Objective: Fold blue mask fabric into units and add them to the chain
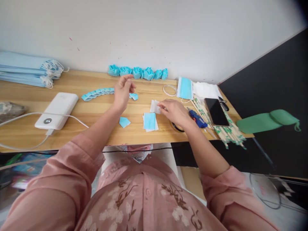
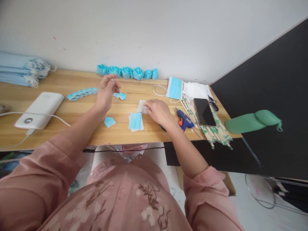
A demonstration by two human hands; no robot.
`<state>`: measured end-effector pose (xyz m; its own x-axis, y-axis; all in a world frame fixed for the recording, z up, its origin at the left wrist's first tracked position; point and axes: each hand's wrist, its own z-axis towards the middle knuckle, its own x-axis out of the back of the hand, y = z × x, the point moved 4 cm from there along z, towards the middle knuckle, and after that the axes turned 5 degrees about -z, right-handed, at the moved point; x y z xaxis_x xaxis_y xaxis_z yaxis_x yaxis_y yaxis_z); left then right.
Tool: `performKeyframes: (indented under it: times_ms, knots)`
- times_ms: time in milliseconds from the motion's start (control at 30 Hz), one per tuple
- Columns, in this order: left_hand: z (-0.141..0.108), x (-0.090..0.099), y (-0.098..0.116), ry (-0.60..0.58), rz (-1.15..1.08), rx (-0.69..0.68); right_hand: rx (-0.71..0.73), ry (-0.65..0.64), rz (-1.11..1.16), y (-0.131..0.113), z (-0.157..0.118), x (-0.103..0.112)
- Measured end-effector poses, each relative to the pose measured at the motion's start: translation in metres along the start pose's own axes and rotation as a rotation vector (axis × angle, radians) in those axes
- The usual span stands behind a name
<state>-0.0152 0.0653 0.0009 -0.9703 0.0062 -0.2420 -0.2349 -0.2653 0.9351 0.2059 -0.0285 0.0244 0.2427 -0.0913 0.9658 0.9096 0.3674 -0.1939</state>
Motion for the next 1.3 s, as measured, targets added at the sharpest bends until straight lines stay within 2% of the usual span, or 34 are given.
performKeyframes:
  times_ms: [100,200,300,400,500,600,733,800,867,967,1100,1200,1300]
  knots:
    - [-0.005,-0.007,0.001,-0.043,0.012,0.013,0.073,-0.105,-0.233,-0.007,-0.006,-0.009]
    - [-0.011,-0.015,0.002,-0.12,0.027,0.023,0.072,-0.096,-0.345,-0.01,-0.004,-0.016]
    - [-0.018,-0.023,0.003,-0.225,0.045,0.043,0.038,-0.05,-0.3,-0.004,0.003,-0.019]
    - [-0.021,-0.026,0.004,-0.275,0.044,0.053,-0.132,0.067,0.047,0.012,0.013,-0.01]
    - [-0.022,-0.025,0.004,-0.272,0.015,0.051,-0.281,0.169,0.67,0.024,0.022,0.0]
    - [-0.022,-0.026,0.001,-0.288,-0.072,0.127,-0.31,0.123,1.115,0.015,0.029,0.002]
    - [-0.025,-0.031,-0.01,-0.374,-0.292,0.396,-0.326,0.021,1.269,-0.003,0.032,-0.006]
    - [-0.026,-0.033,-0.015,-0.41,-0.352,0.464,-0.312,0.005,1.267,-0.008,0.033,-0.012]
    - [-0.025,-0.032,-0.017,-0.427,-0.343,0.445,-0.295,-0.003,1.27,-0.009,0.033,-0.016]
    - [-0.021,-0.028,-0.016,-0.4,-0.22,0.335,-0.271,-0.017,1.324,-0.008,0.034,-0.019]
    - [-0.021,-0.028,-0.009,-0.356,-0.009,0.188,-0.348,0.044,1.254,-0.004,0.034,-0.019]
    - [-0.024,-0.031,-0.002,-0.37,0.052,0.148,-0.405,0.071,1.215,-0.004,0.035,-0.023]
    - [-0.026,-0.031,0.001,-0.371,0.076,0.13,-0.371,0.073,1.243,-0.007,0.039,-0.032]
